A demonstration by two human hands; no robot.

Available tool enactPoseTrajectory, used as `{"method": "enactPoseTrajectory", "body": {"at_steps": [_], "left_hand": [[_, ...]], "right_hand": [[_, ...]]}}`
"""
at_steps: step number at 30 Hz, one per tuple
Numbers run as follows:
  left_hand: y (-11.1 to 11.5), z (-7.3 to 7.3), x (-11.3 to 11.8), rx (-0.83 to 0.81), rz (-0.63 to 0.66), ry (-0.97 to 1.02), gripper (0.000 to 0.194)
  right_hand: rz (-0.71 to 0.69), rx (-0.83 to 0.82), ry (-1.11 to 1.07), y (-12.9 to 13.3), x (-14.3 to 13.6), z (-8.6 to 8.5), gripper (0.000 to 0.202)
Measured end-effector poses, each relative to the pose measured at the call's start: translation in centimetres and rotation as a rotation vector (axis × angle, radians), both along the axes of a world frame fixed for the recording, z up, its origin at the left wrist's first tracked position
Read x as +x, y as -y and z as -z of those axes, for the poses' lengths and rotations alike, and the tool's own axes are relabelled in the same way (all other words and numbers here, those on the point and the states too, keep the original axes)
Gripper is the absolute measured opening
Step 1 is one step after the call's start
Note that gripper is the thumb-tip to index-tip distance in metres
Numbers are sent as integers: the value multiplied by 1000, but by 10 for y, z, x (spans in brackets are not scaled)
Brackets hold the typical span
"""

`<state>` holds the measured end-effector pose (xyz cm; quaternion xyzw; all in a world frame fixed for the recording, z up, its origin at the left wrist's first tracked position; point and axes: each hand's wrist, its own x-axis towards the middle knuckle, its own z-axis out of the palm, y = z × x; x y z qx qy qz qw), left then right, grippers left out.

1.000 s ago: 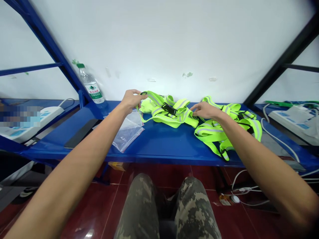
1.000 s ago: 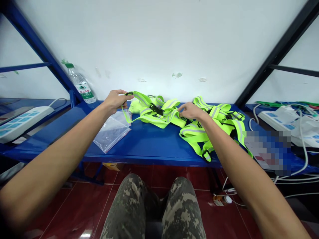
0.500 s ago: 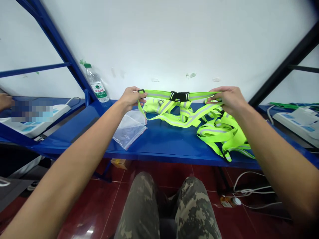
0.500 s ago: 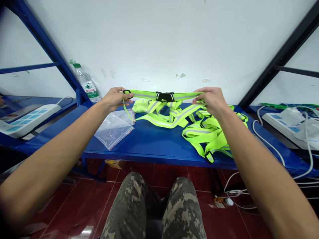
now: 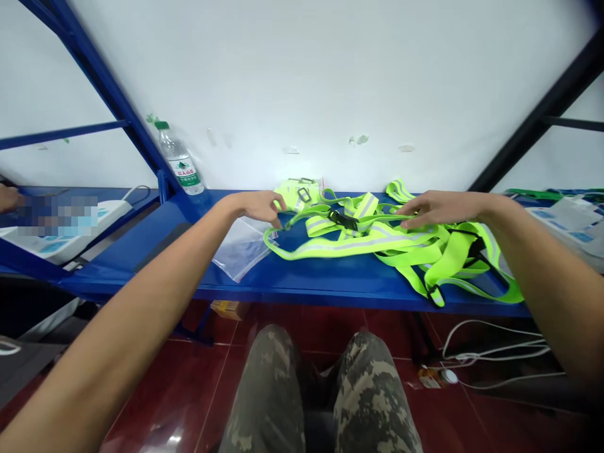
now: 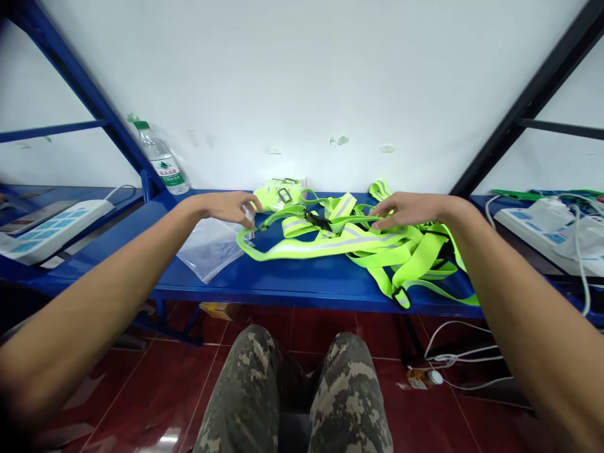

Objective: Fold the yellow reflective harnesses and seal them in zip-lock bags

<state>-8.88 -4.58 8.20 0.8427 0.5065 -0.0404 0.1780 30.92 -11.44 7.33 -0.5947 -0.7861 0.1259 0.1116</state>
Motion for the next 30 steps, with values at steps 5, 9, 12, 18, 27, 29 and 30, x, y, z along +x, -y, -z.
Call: {"method": "enactPoseTrajectory", "body": {"at_steps": [5, 9, 12, 18, 27, 29, 30], "left_hand": [[47, 21, 68, 145, 260, 35, 114], [55, 54, 93, 232, 294, 0, 139], [42, 61, 90, 289, 279, 75, 113], [29, 51, 77, 370, 265, 124, 48], [46, 66, 89, 461, 206, -74, 53], [48, 71, 92, 513, 202, -106, 56], [48, 73, 92, 536, 201, -112, 56]], "right_hand": [[-123, -60, 185, 13, -57, 0, 84], [-291, -57, 231, 31, -102, 25, 110], [-201, -3, 313, 30, -109, 43, 85], [-162, 33, 225, 11, -92, 41, 48], [-181, -47, 257, -5, -102, 50, 47], [-141, -6, 354, -6, -108, 53, 43], [-121, 19, 389, -6, -110, 53, 41]]}}
